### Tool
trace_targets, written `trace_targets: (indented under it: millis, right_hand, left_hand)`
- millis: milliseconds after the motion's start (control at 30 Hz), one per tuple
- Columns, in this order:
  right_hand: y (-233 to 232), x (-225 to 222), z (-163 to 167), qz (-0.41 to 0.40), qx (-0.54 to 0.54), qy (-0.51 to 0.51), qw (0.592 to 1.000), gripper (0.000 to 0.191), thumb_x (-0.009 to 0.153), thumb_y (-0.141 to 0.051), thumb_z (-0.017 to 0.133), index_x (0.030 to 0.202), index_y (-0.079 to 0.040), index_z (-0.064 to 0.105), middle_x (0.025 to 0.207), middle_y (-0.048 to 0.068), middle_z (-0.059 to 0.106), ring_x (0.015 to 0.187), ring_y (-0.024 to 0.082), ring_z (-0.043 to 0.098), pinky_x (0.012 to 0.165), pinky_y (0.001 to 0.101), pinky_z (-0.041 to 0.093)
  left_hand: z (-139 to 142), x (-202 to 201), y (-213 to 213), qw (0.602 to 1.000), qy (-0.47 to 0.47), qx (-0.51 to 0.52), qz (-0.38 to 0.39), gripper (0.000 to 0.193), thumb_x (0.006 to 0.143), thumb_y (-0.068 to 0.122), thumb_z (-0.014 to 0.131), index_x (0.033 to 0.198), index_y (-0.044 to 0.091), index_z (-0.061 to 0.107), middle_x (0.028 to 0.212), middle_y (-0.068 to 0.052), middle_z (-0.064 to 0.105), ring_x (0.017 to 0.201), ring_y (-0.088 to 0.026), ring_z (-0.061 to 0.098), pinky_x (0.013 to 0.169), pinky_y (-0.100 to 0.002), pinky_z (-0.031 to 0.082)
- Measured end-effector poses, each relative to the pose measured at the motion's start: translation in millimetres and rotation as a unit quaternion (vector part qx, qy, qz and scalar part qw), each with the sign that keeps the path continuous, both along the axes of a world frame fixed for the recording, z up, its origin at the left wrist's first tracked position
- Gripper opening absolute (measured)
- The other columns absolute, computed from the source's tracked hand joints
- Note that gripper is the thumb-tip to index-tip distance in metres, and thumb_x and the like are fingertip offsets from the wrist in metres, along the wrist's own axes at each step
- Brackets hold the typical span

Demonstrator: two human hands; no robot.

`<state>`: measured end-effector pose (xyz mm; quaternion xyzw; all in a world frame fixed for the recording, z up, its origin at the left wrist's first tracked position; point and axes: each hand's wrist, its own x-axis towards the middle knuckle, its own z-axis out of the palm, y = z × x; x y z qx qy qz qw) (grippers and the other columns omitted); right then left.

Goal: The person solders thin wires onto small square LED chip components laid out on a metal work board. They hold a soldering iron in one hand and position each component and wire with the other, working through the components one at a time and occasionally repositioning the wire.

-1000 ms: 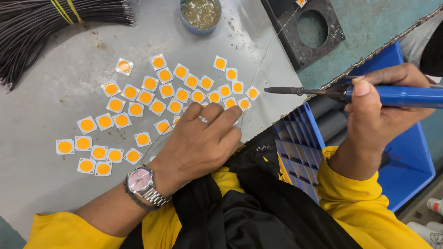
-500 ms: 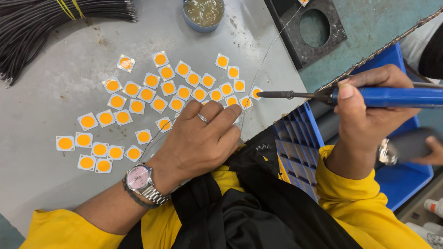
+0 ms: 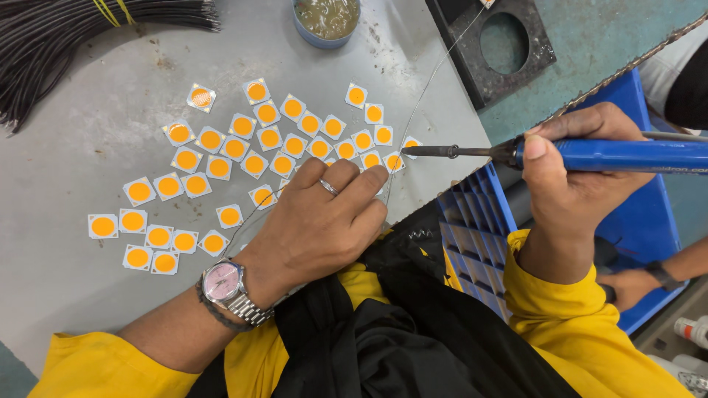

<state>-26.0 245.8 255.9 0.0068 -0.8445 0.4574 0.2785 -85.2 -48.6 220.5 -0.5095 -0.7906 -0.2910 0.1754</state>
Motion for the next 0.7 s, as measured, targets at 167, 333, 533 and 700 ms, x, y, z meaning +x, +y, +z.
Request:
trace_targets:
  millis: [167, 333, 533, 700]
  right_hand:
    - [1.4, -0.5, 0.6, 0.009, 0.017, -0.002, 1.000, 0.029, 0.102, -0.017, 0.081, 0.093, 0.004, 0.064, 0.084, 0.010, 0.069, 0.068, 0.011, 0.062, 0.067, 0.0190, 0.050]
    - [0.5, 0.8, 2.0, 0.021, 0.043, -0.008, 0.999, 0.029, 0.101, -0.019, 0.081, 0.093, 0.004, 0.065, 0.082, 0.008, 0.069, 0.067, 0.010, 0.062, 0.066, 0.0189, 0.049]
    - [4.1, -0.2, 3.1, 0.017, 0.077, -0.021, 0.997, 0.030, 0.100, -0.021, 0.081, 0.092, 0.004, 0.066, 0.080, 0.008, 0.069, 0.064, 0.010, 0.060, 0.063, 0.0190, 0.046]
    - [9.3, 7.2, 2.1, 0.007, 0.062, 0.027, 0.998, 0.033, 0.103, -0.021, 0.083, 0.096, 0.005, 0.065, 0.086, 0.012, 0.068, 0.066, 0.013, 0.058, 0.064, 0.0203, 0.045]
  left_hand:
    - [0.6, -0.4, -0.2, 1.000, 0.006, -0.013, 0.000, 0.009, 0.082, 0.015, 0.068, 0.086, 0.008, 0.064, 0.124, -0.009, 0.068, 0.103, -0.023, 0.059, 0.083, -0.038, 0.045]
    - [-0.4, 2.4, -2.0, 1.000, 0.002, -0.019, 0.000, 0.009, 0.081, 0.016, 0.068, 0.086, 0.008, 0.065, 0.124, -0.009, 0.068, 0.102, -0.023, 0.059, 0.082, -0.039, 0.045]
    - [-0.9, 2.3, -1.5, 1.000, 0.008, -0.011, 0.004, 0.008, 0.081, 0.014, 0.068, 0.085, 0.008, 0.063, 0.123, -0.009, 0.068, 0.102, -0.023, 0.060, 0.082, -0.038, 0.045]
    - [-0.8, 3.1, -3.2, 0.999, 0.015, 0.038, -0.035, 0.011, 0.082, 0.014, 0.069, 0.081, 0.009, 0.060, 0.121, -0.011, 0.068, 0.096, -0.022, 0.059, 0.077, -0.037, 0.043]
